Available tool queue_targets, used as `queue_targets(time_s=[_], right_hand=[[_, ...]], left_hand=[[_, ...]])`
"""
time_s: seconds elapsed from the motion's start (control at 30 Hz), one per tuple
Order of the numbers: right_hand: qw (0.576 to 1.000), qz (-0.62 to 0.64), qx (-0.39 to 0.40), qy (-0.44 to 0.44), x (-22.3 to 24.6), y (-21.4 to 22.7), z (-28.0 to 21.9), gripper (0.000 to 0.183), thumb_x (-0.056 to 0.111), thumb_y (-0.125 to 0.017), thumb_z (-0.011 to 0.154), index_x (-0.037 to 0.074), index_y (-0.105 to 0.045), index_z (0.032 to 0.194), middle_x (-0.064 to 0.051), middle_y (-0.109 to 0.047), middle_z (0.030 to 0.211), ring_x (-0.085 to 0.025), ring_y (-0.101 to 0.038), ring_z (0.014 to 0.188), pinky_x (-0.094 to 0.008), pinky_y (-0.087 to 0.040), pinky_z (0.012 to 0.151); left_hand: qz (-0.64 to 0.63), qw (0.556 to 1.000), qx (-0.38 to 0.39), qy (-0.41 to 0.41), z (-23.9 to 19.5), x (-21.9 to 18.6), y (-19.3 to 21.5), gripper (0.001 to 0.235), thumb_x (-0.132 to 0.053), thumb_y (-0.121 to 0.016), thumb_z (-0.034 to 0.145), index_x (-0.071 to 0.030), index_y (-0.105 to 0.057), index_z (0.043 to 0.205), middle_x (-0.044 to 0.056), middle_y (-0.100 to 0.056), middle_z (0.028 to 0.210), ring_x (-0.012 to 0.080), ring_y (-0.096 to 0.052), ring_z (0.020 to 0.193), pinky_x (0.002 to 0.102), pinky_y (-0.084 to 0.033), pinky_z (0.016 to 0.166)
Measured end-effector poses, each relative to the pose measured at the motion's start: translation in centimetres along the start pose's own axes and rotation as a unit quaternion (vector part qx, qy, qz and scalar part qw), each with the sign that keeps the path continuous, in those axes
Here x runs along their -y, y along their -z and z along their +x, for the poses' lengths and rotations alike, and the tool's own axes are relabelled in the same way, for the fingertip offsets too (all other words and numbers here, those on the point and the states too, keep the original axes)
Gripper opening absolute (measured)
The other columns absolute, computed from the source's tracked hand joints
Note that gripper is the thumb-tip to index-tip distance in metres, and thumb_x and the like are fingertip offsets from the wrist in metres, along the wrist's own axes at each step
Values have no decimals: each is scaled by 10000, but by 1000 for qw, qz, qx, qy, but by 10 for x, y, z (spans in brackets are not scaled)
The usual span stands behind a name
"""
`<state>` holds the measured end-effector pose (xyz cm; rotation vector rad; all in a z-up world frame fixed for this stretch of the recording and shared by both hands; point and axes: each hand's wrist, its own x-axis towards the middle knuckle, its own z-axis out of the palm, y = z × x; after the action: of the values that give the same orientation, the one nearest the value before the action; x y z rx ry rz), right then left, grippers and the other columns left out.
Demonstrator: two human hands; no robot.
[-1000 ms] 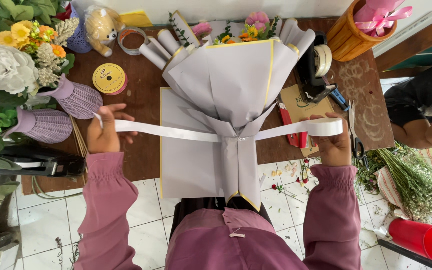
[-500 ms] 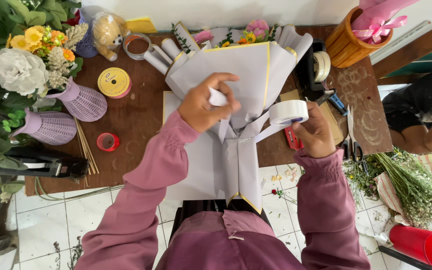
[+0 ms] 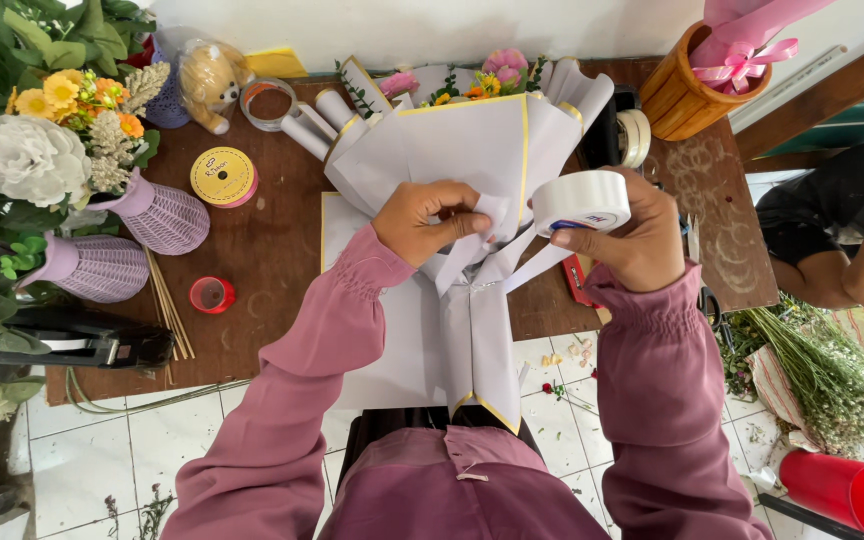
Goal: The person wraps a bouquet of flowers in white paper with gold trim, secures it with a white ribbon, and ties a decorative bow. They use scissors to cut the ribbon and adjust the bow loops.
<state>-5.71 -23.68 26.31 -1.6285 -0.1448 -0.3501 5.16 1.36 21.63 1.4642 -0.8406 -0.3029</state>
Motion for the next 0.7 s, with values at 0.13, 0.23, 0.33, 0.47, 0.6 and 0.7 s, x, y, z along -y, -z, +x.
queue_targets(time_s=[0.13, 0.23, 0.33, 0.47, 0.6, 0.7], right_hand=[[999, -16, 1, 28, 32, -17, 19, 407, 5, -931, 671, -22, -675, 986, -130, -706, 815, -133, -688, 762, -242, -548, 709], [999, -6, 22, 46, 63, -44, 26, 372, 24, -931, 683, -9, -673, 948, -127, -719, 833, -96, -659, 782, -221, -538, 705], [996, 17, 66, 57, 48, -33, 32, 370, 25, -905, 689, -25, -639, 941, -244, -722, 1061, -222, -700, 943, -330, -557, 798], [994, 14, 96, 41, 66, -35, 43, 560, 12, -883, 727, 16, -510, 1144, -129, -672, 992, -178, -664, 868, -298, -552, 758], [987, 36, 152, 32, 98, -44, 50, 655, -12, -814, 833, 71, -404, 1337, -52, -650, 934, -144, -647, 814, -264, -557, 806], [986, 49, 153, 43, 107, -50, 53, 629, 17, -799, 861, 65, -403, 1348, -23, -631, 926, -120, -611, 828, -251, -535, 809]], left_hand=[[6, 998, 11, -55, 2, -21, -3, 156, -298, -755, 951, -153, -767, 895, -1, -636, 716, 93, -539, 741, 218, -508, 779], [-6, 994, 22, -104, 7, -18, -3, 95, -244, -759, 952, -157, -769, 916, 17, -728, 988, 131, -604, 933, 274, -480, 946], [-45, 992, 40, -111, 8, -26, -4, 95, -197, -755, 952, -104, -754, 970, 53, -693, 1120, 157, -626, 1037, 345, -476, 1021], [-55, 991, 52, -107, 11, -33, -3, 103, -202, -743, 963, -127, -761, 1031, 52, -599, 1243, 187, -582, 1186, 382, -463, 1081], [-37, 994, 73, -67, 12, -48, 0, 125, -189, -707, 985, -165, -754, 1098, 19, -569, 1293, 206, -555, 1284, 365, -470, 1122], [-41, 985, 79, -147, 16, -42, -1, 140, -223, -693, 999, -112, -740, 1069, 95, -615, 1307, 274, -546, 1328, 438, -465, 1153]])
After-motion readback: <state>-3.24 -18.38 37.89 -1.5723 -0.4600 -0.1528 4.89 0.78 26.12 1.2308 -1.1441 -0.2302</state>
